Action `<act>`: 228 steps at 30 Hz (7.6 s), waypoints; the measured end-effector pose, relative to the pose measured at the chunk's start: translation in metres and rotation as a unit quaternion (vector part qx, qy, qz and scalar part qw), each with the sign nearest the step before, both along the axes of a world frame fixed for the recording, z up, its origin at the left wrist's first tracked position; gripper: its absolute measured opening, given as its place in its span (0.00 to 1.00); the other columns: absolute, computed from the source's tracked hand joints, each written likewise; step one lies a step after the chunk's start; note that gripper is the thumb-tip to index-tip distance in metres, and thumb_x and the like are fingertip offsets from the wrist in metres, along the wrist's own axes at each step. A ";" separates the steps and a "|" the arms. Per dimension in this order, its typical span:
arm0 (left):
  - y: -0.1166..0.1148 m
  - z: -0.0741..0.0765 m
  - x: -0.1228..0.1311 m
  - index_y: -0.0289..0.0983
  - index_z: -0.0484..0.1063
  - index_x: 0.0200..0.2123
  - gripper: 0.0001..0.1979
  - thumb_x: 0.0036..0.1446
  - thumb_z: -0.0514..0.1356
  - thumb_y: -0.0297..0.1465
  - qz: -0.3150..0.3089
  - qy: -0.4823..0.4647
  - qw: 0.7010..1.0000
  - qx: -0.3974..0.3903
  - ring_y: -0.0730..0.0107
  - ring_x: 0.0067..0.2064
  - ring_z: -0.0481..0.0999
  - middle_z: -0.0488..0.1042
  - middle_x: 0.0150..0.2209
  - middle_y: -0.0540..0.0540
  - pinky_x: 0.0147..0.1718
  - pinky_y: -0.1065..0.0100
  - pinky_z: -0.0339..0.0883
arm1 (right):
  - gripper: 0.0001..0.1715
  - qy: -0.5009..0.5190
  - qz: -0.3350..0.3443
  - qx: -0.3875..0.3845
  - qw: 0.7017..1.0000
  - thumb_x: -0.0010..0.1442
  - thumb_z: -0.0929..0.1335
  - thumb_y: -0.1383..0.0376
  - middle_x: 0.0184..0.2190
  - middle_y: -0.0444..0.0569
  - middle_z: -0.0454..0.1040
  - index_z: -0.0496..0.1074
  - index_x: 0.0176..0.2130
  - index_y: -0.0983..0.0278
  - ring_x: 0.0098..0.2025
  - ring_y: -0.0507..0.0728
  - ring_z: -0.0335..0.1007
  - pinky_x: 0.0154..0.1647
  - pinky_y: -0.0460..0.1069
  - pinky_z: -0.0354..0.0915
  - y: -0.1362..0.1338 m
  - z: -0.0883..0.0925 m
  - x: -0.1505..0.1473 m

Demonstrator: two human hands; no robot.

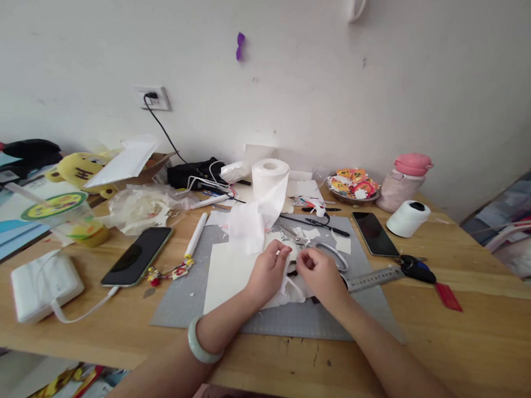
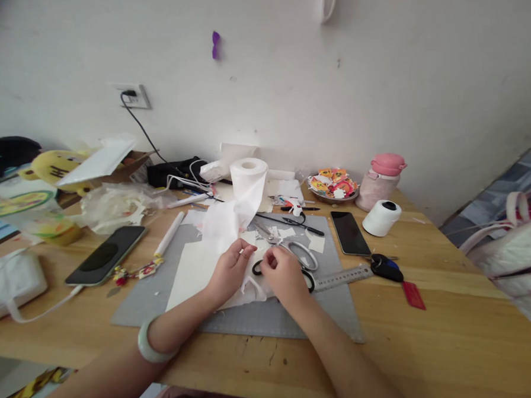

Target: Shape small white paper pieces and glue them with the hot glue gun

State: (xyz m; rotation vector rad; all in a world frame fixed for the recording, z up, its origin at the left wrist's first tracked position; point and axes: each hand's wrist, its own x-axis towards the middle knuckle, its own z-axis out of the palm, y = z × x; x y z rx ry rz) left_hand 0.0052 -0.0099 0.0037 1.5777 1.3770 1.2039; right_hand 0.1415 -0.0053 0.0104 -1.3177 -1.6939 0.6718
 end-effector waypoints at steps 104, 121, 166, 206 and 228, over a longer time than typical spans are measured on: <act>0.004 0.003 -0.003 0.39 0.63 0.31 0.13 0.58 0.50 0.42 -0.038 -0.097 0.992 -0.069 0.78 0.11 0.55 0.56 0.12 0.60 0.10 0.75 0.51 | 0.09 0.168 0.143 -0.152 0.963 0.53 0.63 0.58 0.21 0.40 0.59 0.63 0.30 0.62 0.21 0.49 0.54 0.21 0.45 0.53 -0.008 -0.006 -0.007; 0.003 0.004 -0.004 0.39 0.63 0.30 0.13 0.61 0.45 0.36 -0.002 -0.034 0.999 0.029 0.70 0.30 0.67 0.66 0.24 0.52 0.33 0.69 0.63 | 0.11 0.211 0.111 -0.216 0.947 0.53 0.63 0.57 0.16 0.38 0.60 0.65 0.27 0.63 0.16 0.48 0.55 0.16 0.44 0.54 -0.011 -0.001 -0.013; 0.004 -0.005 -0.002 0.36 0.66 0.32 0.12 0.62 0.48 0.36 -0.049 -0.033 0.998 0.012 0.72 0.29 0.68 0.67 0.26 0.52 0.32 0.67 0.63 | 0.19 0.228 0.117 -0.207 0.944 0.50 0.67 0.50 0.17 0.39 0.60 0.65 0.25 0.64 0.21 0.49 0.53 0.23 0.46 0.51 -0.009 -0.010 -0.014; -0.006 0.000 0.001 0.40 0.59 0.27 0.11 0.59 0.50 0.38 -0.050 -0.078 0.996 -0.006 0.71 0.23 0.65 0.63 0.19 0.55 0.25 0.69 0.59 | 0.21 0.365 0.136 -0.284 0.876 0.44 0.73 0.52 0.17 0.38 0.61 0.65 0.23 0.65 0.21 0.47 0.52 0.24 0.46 0.47 -0.015 -0.003 -0.017; -0.003 0.008 0.006 0.41 0.55 0.27 0.13 0.57 0.48 0.42 -0.063 -0.179 0.981 -0.047 0.74 0.17 0.65 0.64 0.17 0.57 0.18 0.71 0.58 | 0.17 0.470 0.184 -0.307 0.807 0.48 0.71 0.55 0.23 0.41 0.63 0.65 0.26 0.64 0.23 0.48 0.57 0.24 0.44 0.53 -0.009 -0.006 -0.013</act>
